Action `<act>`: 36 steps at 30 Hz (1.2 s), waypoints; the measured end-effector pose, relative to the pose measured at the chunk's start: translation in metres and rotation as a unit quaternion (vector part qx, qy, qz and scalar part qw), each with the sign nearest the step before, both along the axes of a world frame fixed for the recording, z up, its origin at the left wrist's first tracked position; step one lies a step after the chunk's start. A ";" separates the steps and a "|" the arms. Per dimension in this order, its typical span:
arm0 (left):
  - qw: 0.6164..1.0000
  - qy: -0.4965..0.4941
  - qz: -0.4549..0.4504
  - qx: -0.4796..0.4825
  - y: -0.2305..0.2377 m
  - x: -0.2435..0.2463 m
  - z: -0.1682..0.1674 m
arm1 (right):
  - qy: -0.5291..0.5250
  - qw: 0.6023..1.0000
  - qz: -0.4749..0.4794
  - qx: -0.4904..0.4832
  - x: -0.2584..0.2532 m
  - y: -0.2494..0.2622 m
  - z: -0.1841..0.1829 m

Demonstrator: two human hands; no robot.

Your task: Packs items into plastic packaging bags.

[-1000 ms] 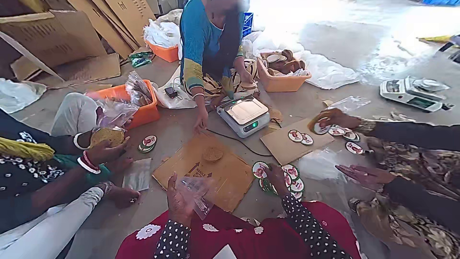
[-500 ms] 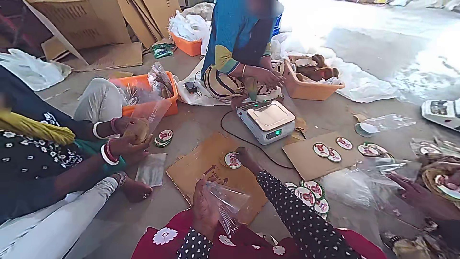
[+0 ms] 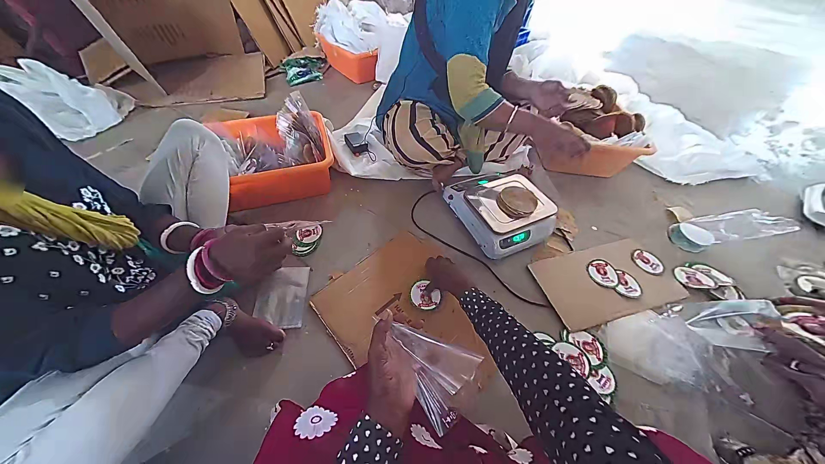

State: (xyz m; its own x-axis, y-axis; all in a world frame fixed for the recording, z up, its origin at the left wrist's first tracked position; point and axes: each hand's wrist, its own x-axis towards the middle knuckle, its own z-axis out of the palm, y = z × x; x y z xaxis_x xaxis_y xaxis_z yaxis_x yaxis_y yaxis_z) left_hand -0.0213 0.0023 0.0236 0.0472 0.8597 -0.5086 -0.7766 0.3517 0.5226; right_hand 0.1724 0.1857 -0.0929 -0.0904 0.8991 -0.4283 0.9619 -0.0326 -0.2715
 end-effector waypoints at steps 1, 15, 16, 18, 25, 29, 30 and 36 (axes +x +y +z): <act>1.000 0.005 0.003 0.001 0.000 -0.001 0.001 | 0.017 1.000 -0.003 -0.006 0.002 -0.003 -0.001; 0.988 -0.110 0.018 -0.111 0.006 -0.021 0.001 | 0.022 0.994 -0.102 0.026 0.008 -0.190 0.068; 0.987 -0.106 0.025 -0.114 0.008 -0.021 0.002 | 0.054 0.987 -0.137 0.061 0.013 -0.194 0.078; 0.987 -0.095 0.038 -0.124 0.007 -0.022 0.003 | 0.160 0.951 -0.180 0.195 0.011 -0.212 0.122; 0.995 -0.060 0.047 -0.072 0.000 -0.016 0.015 | 0.343 0.830 0.013 0.439 -0.062 -0.265 0.240; 0.991 -0.097 0.002 -0.087 -0.006 -0.023 0.010 | 0.191 0.862 0.083 0.462 -0.084 -0.258 0.222; 0.990 -0.099 -0.005 -0.098 -0.007 -0.024 0.010 | 0.167 0.867 0.095 0.459 -0.088 -0.257 0.219; 0.989 -0.103 0.016 -0.100 -0.009 -0.022 0.026 | 0.115 0.866 0.152 0.463 -0.100 -0.255 0.205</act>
State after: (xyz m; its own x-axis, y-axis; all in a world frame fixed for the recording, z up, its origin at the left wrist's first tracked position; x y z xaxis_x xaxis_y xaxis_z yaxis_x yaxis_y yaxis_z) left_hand -0.0431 -0.0069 0.0497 0.1422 0.7453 -0.6514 -0.8721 0.4056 0.2736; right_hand 0.0721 -0.0693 0.1120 -0.3696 0.7677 0.5234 0.8054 0.5456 -0.2316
